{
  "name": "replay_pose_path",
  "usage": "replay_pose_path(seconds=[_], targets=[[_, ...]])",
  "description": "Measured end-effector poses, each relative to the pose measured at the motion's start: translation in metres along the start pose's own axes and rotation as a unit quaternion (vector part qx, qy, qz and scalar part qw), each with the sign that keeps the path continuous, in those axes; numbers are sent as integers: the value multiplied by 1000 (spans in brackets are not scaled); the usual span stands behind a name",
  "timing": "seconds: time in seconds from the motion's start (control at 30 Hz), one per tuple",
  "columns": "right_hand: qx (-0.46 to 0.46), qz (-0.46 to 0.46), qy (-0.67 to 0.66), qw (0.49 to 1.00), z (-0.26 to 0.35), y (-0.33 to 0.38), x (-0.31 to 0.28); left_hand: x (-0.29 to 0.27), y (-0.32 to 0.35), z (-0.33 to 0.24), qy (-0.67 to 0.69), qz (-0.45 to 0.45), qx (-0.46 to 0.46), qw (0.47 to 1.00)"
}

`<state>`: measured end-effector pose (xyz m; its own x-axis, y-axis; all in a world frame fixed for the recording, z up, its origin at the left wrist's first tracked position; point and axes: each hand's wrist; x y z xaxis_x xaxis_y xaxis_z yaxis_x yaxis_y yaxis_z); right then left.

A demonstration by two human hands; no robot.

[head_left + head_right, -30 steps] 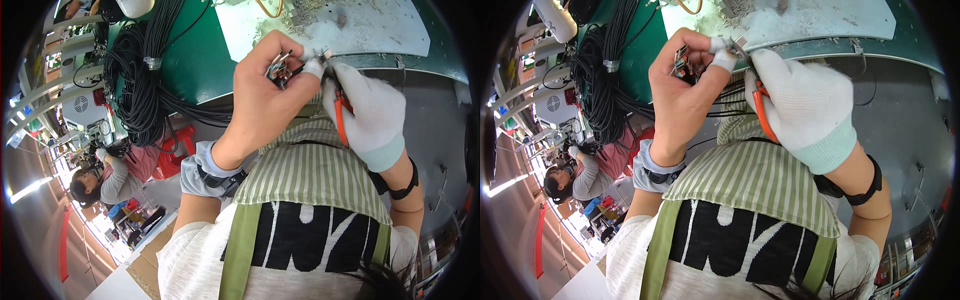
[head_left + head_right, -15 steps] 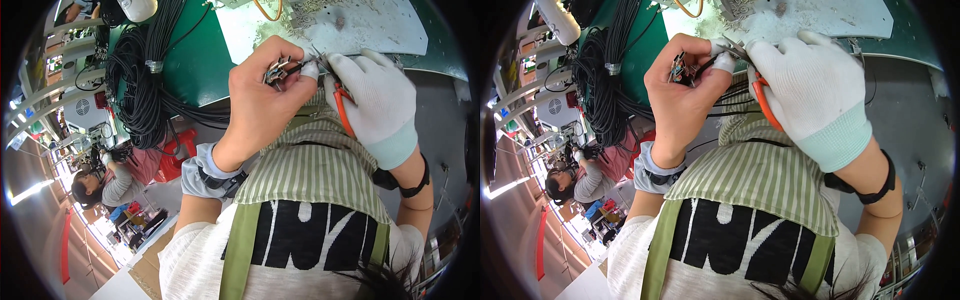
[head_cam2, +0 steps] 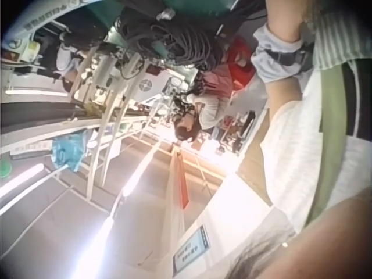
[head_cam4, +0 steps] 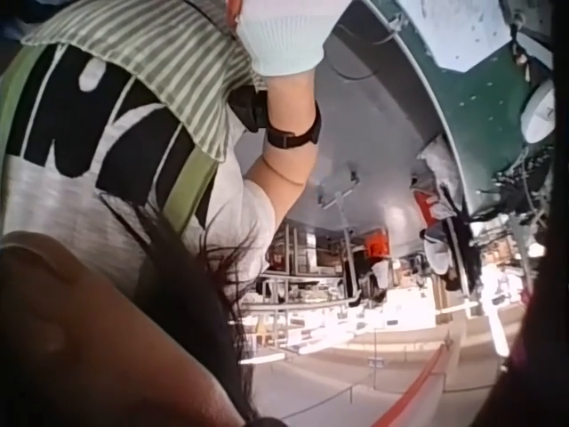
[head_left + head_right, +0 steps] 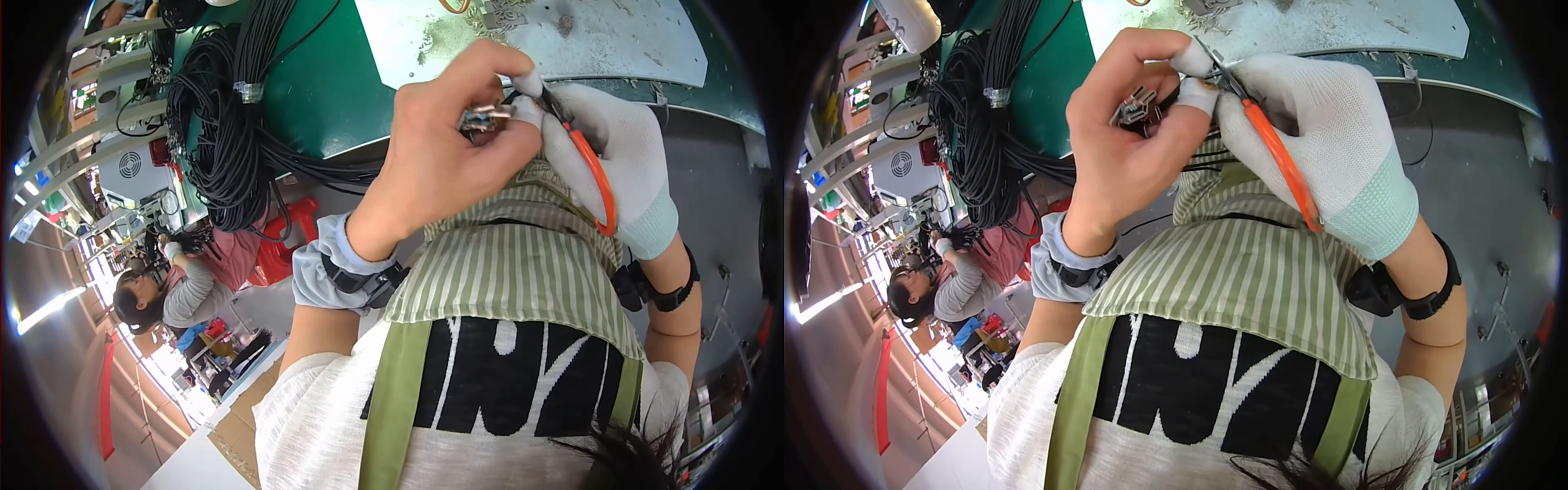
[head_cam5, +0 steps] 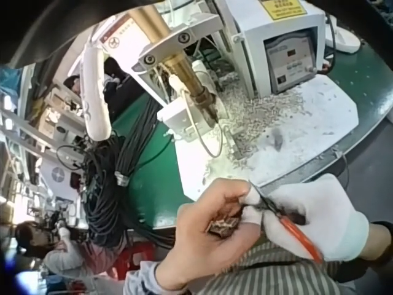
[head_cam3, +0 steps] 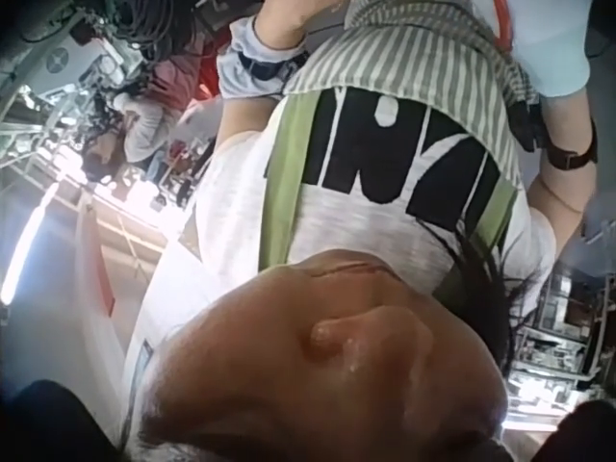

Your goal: The person picks up a bundle of cables, separates a single cable, and trims its end using shears. They then insert the cable end into a machine to process it before repeating the trimming and machine steps.

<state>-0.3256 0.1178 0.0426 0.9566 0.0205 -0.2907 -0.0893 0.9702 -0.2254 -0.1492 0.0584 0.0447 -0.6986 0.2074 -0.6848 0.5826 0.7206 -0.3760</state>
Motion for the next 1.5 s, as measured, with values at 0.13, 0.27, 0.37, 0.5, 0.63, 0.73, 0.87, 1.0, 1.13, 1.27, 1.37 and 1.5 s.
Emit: replay_pose_path(seconds=[0.13,0.27,0.37,0.5,0.63,0.73,0.87,1.0,1.13,1.27,1.37,1.5], targets=[[108,13,-96,989,12,1,-2,2,4,3,214,16,-114,970],[267,15,-245,932,20,-2,-12,-4,-1,-7,277,37,-241,929],[265,48,-264,926,19,-3,-15,-1,-1,-5,235,21,-191,953],[295,53,-284,911,20,-3,-16,1,-1,-7,230,7,-230,946],[247,44,-265,931,10,2,-13,0,-4,-10,221,20,-220,950],[101,38,-125,986,1,1,-11,5,-2,-8,155,-17,-159,975],[62,-103,35,992,9,-1,-16,6,3,-5,141,1,-172,975],[186,-107,-130,968,22,-8,-25,-5,4,-11,257,16,-262,930],[134,12,-168,977,15,-9,-18,2,3,-9,234,-5,-226,946],[201,3,-286,937,19,-11,-17,3,5,-10,122,-30,-149,981],[-37,-37,-7,999,4,-12,-13,-1,4,-11,72,-9,-121,990],[-87,15,90,992,3,-15,-26,-7,4,-6,65,59,-91,992]])
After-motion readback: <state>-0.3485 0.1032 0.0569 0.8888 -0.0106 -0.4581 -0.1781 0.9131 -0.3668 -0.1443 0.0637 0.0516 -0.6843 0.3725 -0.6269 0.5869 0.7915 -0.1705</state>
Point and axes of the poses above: each hand's wrist, its own y-axis away from the middle knuckle, its own x-axis out of the palm, z = x × y, and after that the axes turned 13 degrees about -y, right-handed
